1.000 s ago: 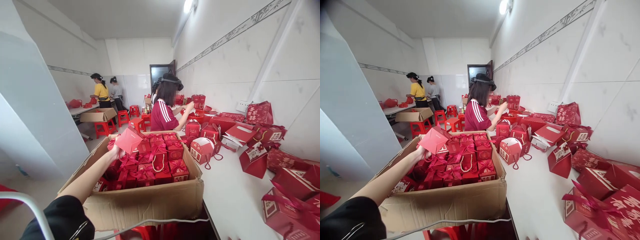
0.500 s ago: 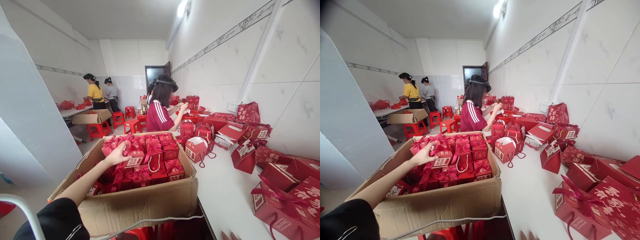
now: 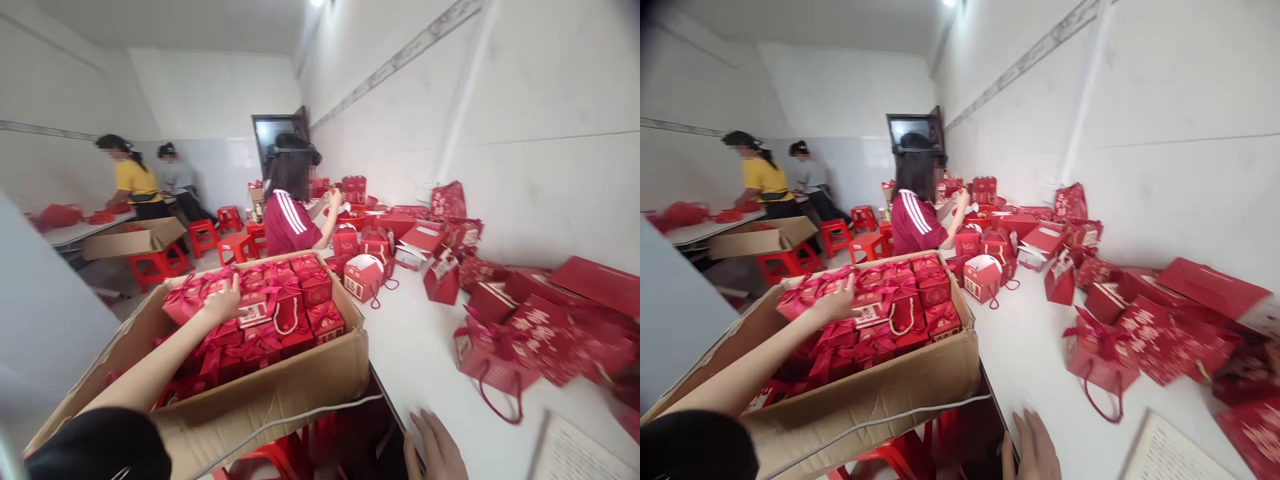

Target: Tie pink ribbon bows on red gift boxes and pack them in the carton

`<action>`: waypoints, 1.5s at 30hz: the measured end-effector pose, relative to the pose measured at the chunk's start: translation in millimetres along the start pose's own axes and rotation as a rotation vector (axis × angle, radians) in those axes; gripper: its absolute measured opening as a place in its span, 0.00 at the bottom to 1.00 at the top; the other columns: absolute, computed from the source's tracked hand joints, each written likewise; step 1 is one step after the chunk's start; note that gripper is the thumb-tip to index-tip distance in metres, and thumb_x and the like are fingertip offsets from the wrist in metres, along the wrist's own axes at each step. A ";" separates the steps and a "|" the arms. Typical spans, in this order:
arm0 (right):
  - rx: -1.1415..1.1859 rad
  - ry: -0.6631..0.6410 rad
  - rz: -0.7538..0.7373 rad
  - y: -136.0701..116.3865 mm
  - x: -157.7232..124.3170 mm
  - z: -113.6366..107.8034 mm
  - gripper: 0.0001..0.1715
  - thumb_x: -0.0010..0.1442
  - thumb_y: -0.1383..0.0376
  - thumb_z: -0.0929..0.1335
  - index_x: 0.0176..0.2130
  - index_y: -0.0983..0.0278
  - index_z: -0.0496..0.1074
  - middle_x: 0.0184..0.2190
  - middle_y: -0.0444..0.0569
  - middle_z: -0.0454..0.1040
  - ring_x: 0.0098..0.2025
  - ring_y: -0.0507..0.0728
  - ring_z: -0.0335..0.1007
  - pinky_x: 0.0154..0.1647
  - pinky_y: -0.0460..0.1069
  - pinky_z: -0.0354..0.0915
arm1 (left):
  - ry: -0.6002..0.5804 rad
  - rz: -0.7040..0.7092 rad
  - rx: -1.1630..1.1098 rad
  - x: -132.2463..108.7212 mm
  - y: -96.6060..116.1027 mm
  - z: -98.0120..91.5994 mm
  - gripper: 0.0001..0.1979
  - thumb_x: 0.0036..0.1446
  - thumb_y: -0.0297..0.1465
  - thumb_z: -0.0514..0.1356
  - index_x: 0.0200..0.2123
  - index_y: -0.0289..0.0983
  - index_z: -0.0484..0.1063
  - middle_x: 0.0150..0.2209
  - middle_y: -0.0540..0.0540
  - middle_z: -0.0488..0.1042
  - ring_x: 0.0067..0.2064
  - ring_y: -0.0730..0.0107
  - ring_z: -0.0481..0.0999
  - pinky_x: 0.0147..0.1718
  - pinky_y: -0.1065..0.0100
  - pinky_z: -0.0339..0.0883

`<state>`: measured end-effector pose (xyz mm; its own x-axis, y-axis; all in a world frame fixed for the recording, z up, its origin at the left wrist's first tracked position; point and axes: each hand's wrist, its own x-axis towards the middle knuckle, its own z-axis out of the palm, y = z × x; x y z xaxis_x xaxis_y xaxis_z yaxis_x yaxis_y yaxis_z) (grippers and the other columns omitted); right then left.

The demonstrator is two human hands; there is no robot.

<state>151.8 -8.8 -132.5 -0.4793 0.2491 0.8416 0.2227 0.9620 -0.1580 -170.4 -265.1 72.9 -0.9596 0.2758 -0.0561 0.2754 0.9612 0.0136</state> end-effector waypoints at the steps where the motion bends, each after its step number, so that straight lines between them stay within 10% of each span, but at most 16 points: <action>1: 0.056 -0.018 0.035 -6.2 1.7 -11.8 0.17 0.63 0.60 0.57 0.40 0.68 0.68 0.39 0.60 0.71 0.40 0.62 0.71 0.36 0.56 0.69 | 0.041 -0.053 0.100 -7.3 13.2 -11.5 0.46 0.39 0.47 0.64 0.57 0.24 0.56 0.57 0.16 0.55 0.54 0.24 0.61 0.44 0.37 0.57; 3: 0.151 -0.063 0.118 -18.2 2.1 -40.2 0.12 0.62 0.64 0.59 0.42 0.66 0.67 0.41 0.56 0.70 0.42 0.58 0.70 0.39 0.52 0.69 | 0.092 0.174 0.183 -26.0 45.0 -33.2 0.37 0.47 0.46 0.58 0.55 0.26 0.61 0.59 0.22 0.54 0.55 0.31 0.62 0.47 0.42 0.59; 7: 0.108 -0.103 0.283 -20.9 -5.0 -102.0 0.10 0.60 0.72 0.61 0.42 0.64 0.67 0.39 0.53 0.69 0.43 0.56 0.67 0.40 0.51 0.68 | 0.084 1.070 0.011 -69.7 120.7 -46.7 0.27 0.57 0.44 0.50 0.57 0.40 0.59 0.58 0.42 0.62 0.57 0.56 0.64 0.56 0.58 0.57; 11: -0.356 0.019 0.545 17.6 -21.6 -157.6 0.09 0.60 0.65 0.62 0.38 0.65 0.69 0.35 0.54 0.68 0.39 0.58 0.65 0.38 0.54 0.65 | -0.186 1.779 -0.054 -114.1 196.7 3.4 0.17 0.57 0.35 0.54 0.50 0.40 0.67 0.52 0.45 0.69 0.53 0.63 0.68 0.54 0.64 0.60; 15: -0.607 0.006 0.983 56.7 -33.5 -186.1 0.21 0.58 0.53 0.60 0.38 0.68 0.67 0.29 0.54 0.67 0.34 0.60 0.64 0.36 0.56 0.62 | -0.250 2.126 0.056 -143.3 261.3 79.5 0.23 0.55 0.34 0.57 0.53 0.33 0.64 0.58 0.38 0.62 0.60 0.56 0.58 0.56 0.58 0.55; 20: -0.491 -0.204 1.186 67.4 -27.3 -172.7 0.24 0.55 0.55 0.61 0.46 0.70 0.63 0.20 0.44 0.63 0.27 0.58 0.62 0.32 0.53 0.59 | -0.350 2.181 0.055 -141.6 307.3 127.4 0.33 0.53 0.38 0.57 0.59 0.32 0.54 0.64 0.37 0.49 0.65 0.54 0.45 0.59 0.56 0.46; 30: -0.377 -0.147 1.200 59.6 -20.9 -171.7 0.14 0.53 0.64 0.58 0.35 0.65 0.69 0.22 0.47 0.66 0.31 0.58 0.63 0.35 0.52 0.60 | -0.336 2.125 0.033 -142.0 305.9 119.5 0.28 0.50 0.32 0.58 0.54 0.30 0.60 0.55 0.38 0.63 0.58 0.54 0.58 0.55 0.59 0.52; 38: 0.197 0.479 1.403 44.9 -15.0 -182.9 0.09 0.50 0.63 0.64 0.34 0.61 0.62 0.24 0.45 0.73 0.31 0.56 0.71 0.38 0.54 0.65 | -0.332 2.150 -0.025 -140.3 307.3 122.9 0.25 0.48 0.31 0.59 0.51 0.32 0.62 0.52 0.38 0.66 0.56 0.54 0.61 0.54 0.58 0.55; 45: 0.374 0.450 1.266 -0.3 1.9 -144.5 0.12 0.57 0.59 0.65 0.36 0.59 0.55 0.19 0.39 0.71 0.27 0.56 0.73 0.37 0.55 0.66 | -0.388 2.142 0.043 -137.7 307.8 125.7 0.28 0.51 0.31 0.58 0.56 0.31 0.59 0.62 0.34 0.52 0.64 0.52 0.48 0.59 0.56 0.49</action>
<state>273.6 -24.7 -56.2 0.2018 0.9738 0.1052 0.0234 0.1025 -0.9945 53.7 -7.6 -40.7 0.7780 0.6138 -0.1339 0.6224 -0.7240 0.2973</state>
